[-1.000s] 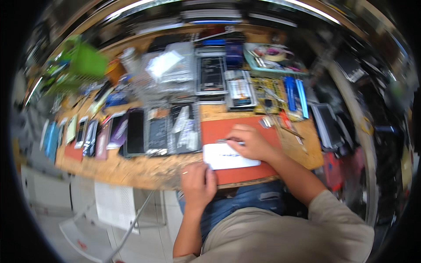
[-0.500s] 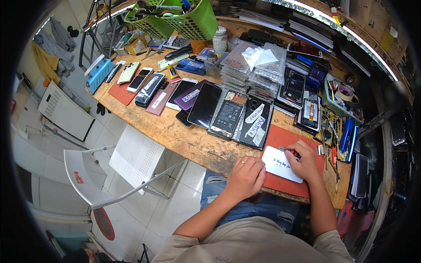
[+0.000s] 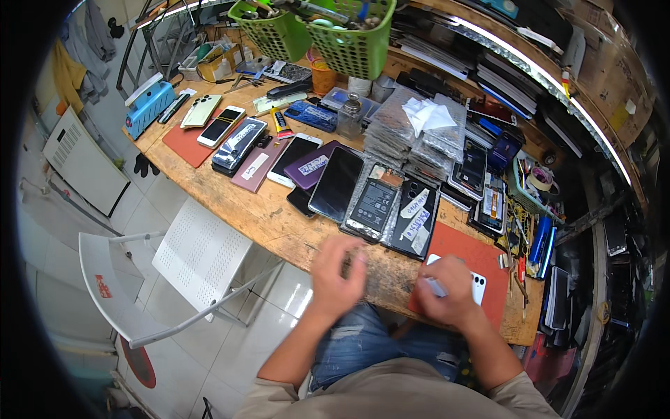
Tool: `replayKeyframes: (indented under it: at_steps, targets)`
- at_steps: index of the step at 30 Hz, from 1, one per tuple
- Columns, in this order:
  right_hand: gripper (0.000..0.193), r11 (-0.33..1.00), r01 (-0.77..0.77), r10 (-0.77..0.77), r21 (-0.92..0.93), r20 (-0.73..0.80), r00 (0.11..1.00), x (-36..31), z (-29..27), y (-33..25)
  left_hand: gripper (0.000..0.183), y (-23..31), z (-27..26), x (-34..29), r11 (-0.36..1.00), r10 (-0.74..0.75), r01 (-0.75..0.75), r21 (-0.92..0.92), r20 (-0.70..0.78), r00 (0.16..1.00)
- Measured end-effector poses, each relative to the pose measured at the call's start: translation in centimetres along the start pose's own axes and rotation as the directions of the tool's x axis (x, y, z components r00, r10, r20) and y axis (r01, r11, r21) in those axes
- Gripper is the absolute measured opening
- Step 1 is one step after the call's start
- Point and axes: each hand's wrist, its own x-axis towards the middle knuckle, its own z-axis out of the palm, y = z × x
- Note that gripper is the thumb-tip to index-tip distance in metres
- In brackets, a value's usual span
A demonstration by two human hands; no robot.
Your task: The person writes on the back of several smartphones with a marker, then picks up and inspects each device before placing it back on the workbench. The person also briefly handles a small bottle and a charging cable.
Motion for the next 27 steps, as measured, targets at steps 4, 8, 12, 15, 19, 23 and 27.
replayKeyframes:
  at_steps: [4, 8, 12, 15, 19, 23, 27]
  targets:
    - [0.02, 0.983, 0.132, -0.168, 0.126, 0.344, 0.924, 4.1, 6.8, -3.3, 0.018, -6.3, -5.8, 7.4, 0.994, -0.053, 0.064, 0.091, -0.124, 0.991]
    - [0.046, 0.975, 0.171, -0.22, 0.139, 0.547, 0.808, 9.0, 14.1, -5.1, 0.02, -13.5, -9.6, 17.0, 0.988, -0.054, 0.079, 0.132, -0.181, 0.982]
    - [0.077, 0.951, 0.299, -0.289, 0.076, 0.558, 0.778, 14.2, 20.8, -5.7, 0.036, -20.4, -12.7, 25.9, 0.933, -0.101, 0.127, 0.338, -0.092, 0.991]
    - [0.089, 0.939, 0.334, -0.314, 0.079, 0.594, 0.741, 16.3, 23.6, -6.1, 0.049, -25.2, -14.4, 31.2, 0.88, -0.173, 0.186, 0.437, -0.07, 0.982]
    - [0.091, 0.952, 0.302, -0.247, 0.047, 0.7, 0.67, 17.0, 25.0, -6.4, 0.057, -31.1, -15.6, 38.7, 0.831, -0.238, 0.2, 0.519, 0.007, 0.971]
    - [0.089, 0.967, 0.238, -0.233, 0.089, 0.683, 0.692, 17.4, 25.0, -6.7, 0.059, -36.9, -15.2, 46.0, 0.776, -0.273, 0.221, 0.59, -0.001, 0.962]
    - [0.095, 0.972, 0.224, -0.18, 0.068, 0.83, 0.528, 18.3, 24.6, -6.7, 0.062, -42.3, -13.9, 51.8, 0.745, -0.323, 0.257, 0.616, -0.004, 0.946]
